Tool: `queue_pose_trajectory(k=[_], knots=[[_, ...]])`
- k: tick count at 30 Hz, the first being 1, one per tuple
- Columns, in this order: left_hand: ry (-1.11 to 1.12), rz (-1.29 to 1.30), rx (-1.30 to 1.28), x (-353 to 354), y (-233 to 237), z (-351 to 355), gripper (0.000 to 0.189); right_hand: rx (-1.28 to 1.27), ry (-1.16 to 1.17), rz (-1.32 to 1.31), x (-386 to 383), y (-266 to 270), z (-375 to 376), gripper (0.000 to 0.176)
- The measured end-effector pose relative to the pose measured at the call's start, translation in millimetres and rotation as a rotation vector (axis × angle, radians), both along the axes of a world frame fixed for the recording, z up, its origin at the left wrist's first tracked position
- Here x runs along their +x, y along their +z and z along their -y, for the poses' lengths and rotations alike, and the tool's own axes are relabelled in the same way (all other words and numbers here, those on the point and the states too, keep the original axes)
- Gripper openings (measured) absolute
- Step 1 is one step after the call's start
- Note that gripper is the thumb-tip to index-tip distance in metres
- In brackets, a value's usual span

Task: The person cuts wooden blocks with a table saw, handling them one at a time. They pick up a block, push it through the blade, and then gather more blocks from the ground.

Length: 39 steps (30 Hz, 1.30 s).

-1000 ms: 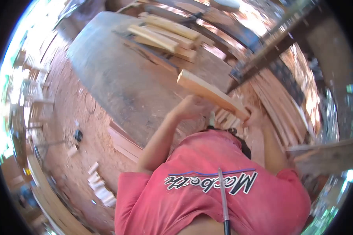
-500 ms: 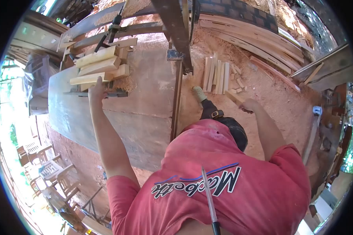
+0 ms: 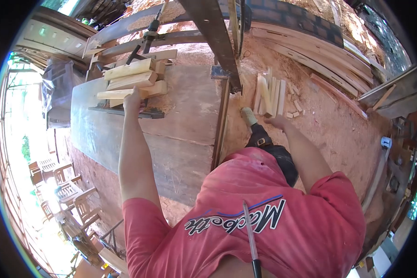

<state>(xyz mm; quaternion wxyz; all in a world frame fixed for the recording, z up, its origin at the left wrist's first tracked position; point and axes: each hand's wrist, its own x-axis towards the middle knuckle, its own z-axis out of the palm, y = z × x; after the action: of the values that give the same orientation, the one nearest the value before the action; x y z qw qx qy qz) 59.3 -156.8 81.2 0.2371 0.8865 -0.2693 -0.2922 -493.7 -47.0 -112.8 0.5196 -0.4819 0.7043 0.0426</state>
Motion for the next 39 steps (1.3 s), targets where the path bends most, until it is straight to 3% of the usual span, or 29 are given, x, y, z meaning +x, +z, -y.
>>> queue_pose_trajectory(k=[1, 3, 4, 6, 8, 10, 11, 12, 13, 14, 16, 20, 22, 23, 24, 26, 27, 29, 30, 32, 33, 34, 36, 37, 38, 39], knots=[[0.017, -0.026, -0.019, 1.6, -8.1, 3.1, 0.057, -0.007, 0.008, -0.005, 4.4, 2.3, 0.1, 0.057], [-0.005, -0.100, -0.049, 10.2, -29.4, 9.0, 0.054, -0.089, 0.395, -0.083, 17.9, 6.0, 0.9, 0.058], [-0.029, -0.164, -0.078, 16.2, -30.0, 7.5, 0.051, -0.097, 0.423, -0.078, 20.4, 3.7, 3.4, 0.058], [-0.051, -0.058, -0.074, 16.6, -30.0, -1.0, 0.045, 0.020, 0.776, 0.052, 34.6, 3.3, 21.3, 0.057], [0.067, -0.221, -0.228, 4.6, -20.6, -9.4, 0.042, 0.001, 0.724, 0.212, 57.9, 91.3, 28.9, 0.046], [0.088, -0.305, -0.344, -34.6, 13.0, -37.2, 0.041, 0.140, 0.560, 0.591, 81.7, 155.4, 31.5, 0.040], [0.082, -0.311, -0.314, -51.9, 22.6, -52.0, 0.041, 0.139, 0.603, 0.585, 96.8, 180.4, 38.4, 0.040], [0.072, -0.322, -0.279, -67.4, 26.0, -68.7, 0.042, 0.077, 0.515, 0.759, 111.7, 202.5, 40.7, 0.039], [0.050, -0.461, -0.324, -81.8, 23.8, -88.5, 0.040, 0.018, 0.418, 0.928, 127.2, 215.2, 40.2, 0.039], [0.026, -0.606, -0.367, -99.3, 19.5, -111.1, 0.039, 0.028, 0.442, 0.911, 145.3, 219.2, 40.4, 0.039], [-0.035, -0.924, -0.506, -136.1, 8.0, -153.7, 0.037, -0.093, 0.060, 0.957, 184.5, 219.6, 46.2, 0.050], [-0.295, -0.955, -0.553, -179.6, -9.2, -204.2, 0.038, -0.034, 0.169, 0.855, 235.6, 221.0, 44.2, 0.041], [-0.287, -0.924, -0.469, -192.8, -9.5, -218.4, 0.036, -0.234, 0.691, 0.422, 246.2, 240.6, 31.5, 0.050], [-0.321, -0.848, -0.393, -196.7, -8.7, -224.0, 0.036, -0.435, 0.685, 0.482, 245.6, 220.8, 23.2, 0.055], [-0.352, -0.771, -0.316, -197.8, -7.0, -228.9, 0.036, -0.439, 0.719, 0.480, 239.7, 208.8, 18.2, 0.055], [-0.384, -0.704, -0.339, -182.3, 14.2, -237.9, 0.038, 0.305, 0.169, 1.163, 226.5, 199.2, 18.4, 0.066], [-0.377, -0.703, -0.439, -175.1, 10.0, -243.0, 0.041, 0.313, 0.212, 1.144, 223.8, 204.4, 12.3, 0.066], [-0.270, -0.737, -0.567, -160.8, 3.3, -251.8, 0.044, 0.830, -0.101, 1.671, 214.6, 214.6, -0.6, 0.079], [-0.246, -0.734, -0.588, -154.8, -2.4, -249.8, 0.044, 0.844, -0.076, 1.651, 211.1, 214.4, -1.8, 0.079], [-0.132, -0.693, -0.662, -142.2, -13.5, -246.8, 0.046, 1.163, -0.062, 1.782, 205.7, 208.2, 1.0, 0.089], [-0.101, -0.797, -0.715, -140.1, -4.4, -241.9, 0.050, 1.256, -0.024, 1.756, 206.3, 204.8, 2.6, 0.085], [-0.084, -0.791, -0.726, -145.2, -3.3, -235.5, 0.050, 1.271, -0.010, 1.742, 210.6, 204.3, 2.8, 0.085], [0.336, -1.337, -1.134, -154.0, 1.1, -219.8, 0.055, 1.341, 0.173, 1.611, 219.0, 204.3, 3.7, 0.081], [0.169, -1.277, -1.246, -148.8, 10.4, -214.9, 0.054, 1.344, 0.187, 1.604, 222.2, 203.7, 6.0, 0.081], [0.165, -1.272, -1.260, -145.5, 6.7, -213.9, 0.054, 1.041, 0.271, 1.447, 225.0, 203.0, 9.7, 0.080], [0.344, -1.081, -1.120, -141.8, -4.7, -211.9, 0.047, 0.742, 0.341, 1.277, 227.2, 203.0, 14.7, 0.079]])
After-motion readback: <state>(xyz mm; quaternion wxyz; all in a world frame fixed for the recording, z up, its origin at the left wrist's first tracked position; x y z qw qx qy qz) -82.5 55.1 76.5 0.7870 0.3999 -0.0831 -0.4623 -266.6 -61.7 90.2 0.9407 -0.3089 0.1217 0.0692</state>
